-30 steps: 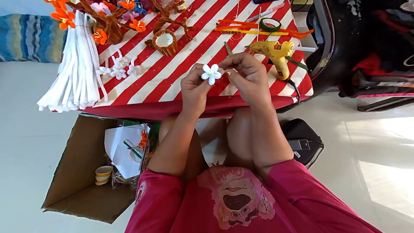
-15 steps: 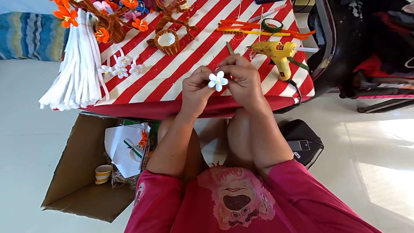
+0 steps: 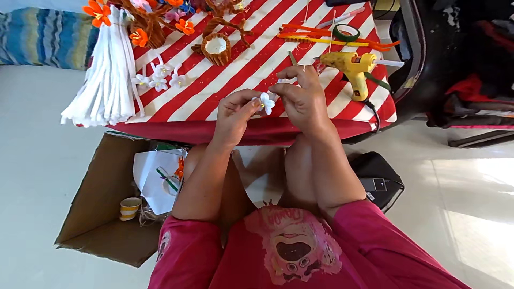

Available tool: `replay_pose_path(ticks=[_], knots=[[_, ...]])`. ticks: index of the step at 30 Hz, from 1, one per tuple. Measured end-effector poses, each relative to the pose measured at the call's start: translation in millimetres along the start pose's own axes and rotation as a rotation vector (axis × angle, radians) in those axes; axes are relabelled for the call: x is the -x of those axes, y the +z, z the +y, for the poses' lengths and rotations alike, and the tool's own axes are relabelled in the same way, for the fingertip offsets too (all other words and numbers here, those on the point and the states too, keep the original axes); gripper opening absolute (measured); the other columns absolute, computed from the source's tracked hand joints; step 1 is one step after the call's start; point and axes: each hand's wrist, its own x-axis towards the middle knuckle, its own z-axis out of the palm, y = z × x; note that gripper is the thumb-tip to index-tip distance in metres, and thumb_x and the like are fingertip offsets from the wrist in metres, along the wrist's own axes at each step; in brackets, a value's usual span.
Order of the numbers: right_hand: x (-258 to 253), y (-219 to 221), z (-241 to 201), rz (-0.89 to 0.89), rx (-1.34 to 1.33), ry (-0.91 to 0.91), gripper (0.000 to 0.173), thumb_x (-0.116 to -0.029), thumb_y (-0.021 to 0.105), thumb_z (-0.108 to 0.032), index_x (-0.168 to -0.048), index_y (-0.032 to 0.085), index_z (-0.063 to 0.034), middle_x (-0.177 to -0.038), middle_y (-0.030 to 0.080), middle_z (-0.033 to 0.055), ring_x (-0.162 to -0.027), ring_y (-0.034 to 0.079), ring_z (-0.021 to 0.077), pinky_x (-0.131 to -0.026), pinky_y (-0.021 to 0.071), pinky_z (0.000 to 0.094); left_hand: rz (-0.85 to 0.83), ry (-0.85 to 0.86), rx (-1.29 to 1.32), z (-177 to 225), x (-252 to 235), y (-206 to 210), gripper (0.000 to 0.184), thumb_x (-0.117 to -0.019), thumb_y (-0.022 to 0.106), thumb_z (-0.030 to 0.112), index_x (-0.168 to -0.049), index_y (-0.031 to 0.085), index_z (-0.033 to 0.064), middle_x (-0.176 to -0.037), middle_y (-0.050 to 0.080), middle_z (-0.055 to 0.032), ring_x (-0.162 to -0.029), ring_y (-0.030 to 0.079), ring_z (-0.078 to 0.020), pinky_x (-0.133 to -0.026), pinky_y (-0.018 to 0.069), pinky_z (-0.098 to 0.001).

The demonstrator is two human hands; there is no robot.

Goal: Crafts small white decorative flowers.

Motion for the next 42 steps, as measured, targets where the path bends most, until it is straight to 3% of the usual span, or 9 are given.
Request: replay_pose_path(ticks=[10,13,16,19,22,25,31,36,42], knots=[[0,15,-11,0.029,-0.063,-0.110,0.018,-0.0962,0.062,-0.002,-0.101,0.079,-0.0056,-0.113,0.067,0.0222,-0.109,0.061,0.0315,-0.096,0.0481,0.0411,0.044,-0.016,-0.206,22,26,-22,0.018,-0.1039,0.058,0.012,-0.110,0.075,0.0119,-0.100,0.072,0.0058,-0.086,0.068,-0.0036,-0.080,0.0587,-0.0237],[-2,18,-15,0.034,-0.098,-0.133,0.020,-0.0999,0.062,-0.009,-0.114,0.074,-0.0025,-0.119,0.064,0.0252,-0.110,0.061,0.0307,-0.097,0.0488,0.0397,0.112,0.103,-0.371,34,30,-44,0.021,-0.1050,0.056,0.014,-0.112,0.076,0.0187,-0.106,0.073,0.0112,-0.094,0.068,-0.0013,-0.086,0.0585,-0.0255],[-1,19,-15,0.023,-0.106,-0.129,0.019,-0.0991,0.063,-0.011,-0.111,0.075,-0.0015,-0.118,0.065,0.0240,-0.110,0.061,0.0298,-0.097,0.0491,0.0387,0.345,0.303,-0.652,55,32,-92,0.022,-0.1055,0.054,0.014,-0.107,0.074,0.0242,-0.103,0.071,0.0161,-0.095,0.067,-0.0006,-0.087,0.0572,-0.0276],[-1,20,-14,0.012,-0.126,-0.124,0.016,-0.0983,0.064,-0.010,-0.104,0.076,-0.0004,-0.116,0.066,0.0241,-0.110,0.062,0.0307,-0.096,0.0497,0.0400,0.654,0.448,-0.806,71,33,-136,0.016,-0.1027,0.056,0.007,-0.105,0.071,0.0108,-0.099,0.071,0.0102,-0.092,0.066,-0.0029,-0.084,0.0551,-0.0277],[-2,21,-16,-0.007,-0.143,-0.100,0.015,-0.0976,0.065,-0.008,-0.103,0.076,0.0000,-0.116,0.066,0.0231,-0.111,0.062,0.0296,-0.098,0.0498,0.0384,0.766,0.466,-0.954,73,39,-156,0.013,-0.0992,0.061,0.003,-0.108,0.070,-0.0015,-0.101,0.073,0.0026,-0.092,0.067,-0.0031,-0.085,0.0557,-0.0249],[-1,23,-16,-0.023,-0.144,-0.088,0.015,-0.0971,0.065,-0.008,-0.103,0.076,0.0001,-0.116,0.067,0.0227,-0.111,0.062,0.0295,-0.098,0.0497,0.0384,0.781,0.394,-1.157,67,43,-156,0.017,-0.0989,0.063,0.006,-0.108,0.070,-0.0069,-0.097,0.072,-0.0043,-0.085,0.066,-0.0018,-0.079,0.0553,-0.0202],[-1,22,-13,-0.036,-0.153,-0.068,0.015,-0.0963,0.066,-0.008,-0.103,0.077,-0.0002,-0.115,0.067,0.0218,-0.110,0.062,0.0289,-0.097,0.0503,0.0386,0.927,0.020,-1.352,71,35,-131,0.022,-0.1008,0.060,0.014,-0.107,0.070,-0.0052,-0.091,0.070,-0.0111,-0.070,0.068,-0.0060,-0.069,0.0589,-0.0226],[0,20,-12,-0.047,-0.158,-0.053,0.016,-0.0966,0.065,-0.009,-0.103,0.077,-0.0002,-0.115,0.067,0.0209,-0.110,0.062,0.0287,-0.097,0.0503,0.0390,0.940,-0.158,-1.363,73,34,-129,0.023,-0.1005,0.059,0.016,-0.106,0.070,-0.0031,-0.093,0.071,-0.0115,-0.071,0.069,-0.0094,-0.071,0.0601,-0.0275],[0,20,-9,-0.058,-0.160,-0.060,0.016,-0.0966,0.066,-0.009,-0.104,0.077,0.0004,-0.114,0.068,0.0205,-0.108,0.063,0.0274,-0.096,0.0505,0.0379,0.859,-0.261,-1.478,79,41,-125,0.034,-0.1064,0.046,0.014,-0.124,0.069,-0.0031,-0.104,0.073,-0.0185,-0.079,0.072,-0.0200,-0.078,0.0595,-0.0373]])
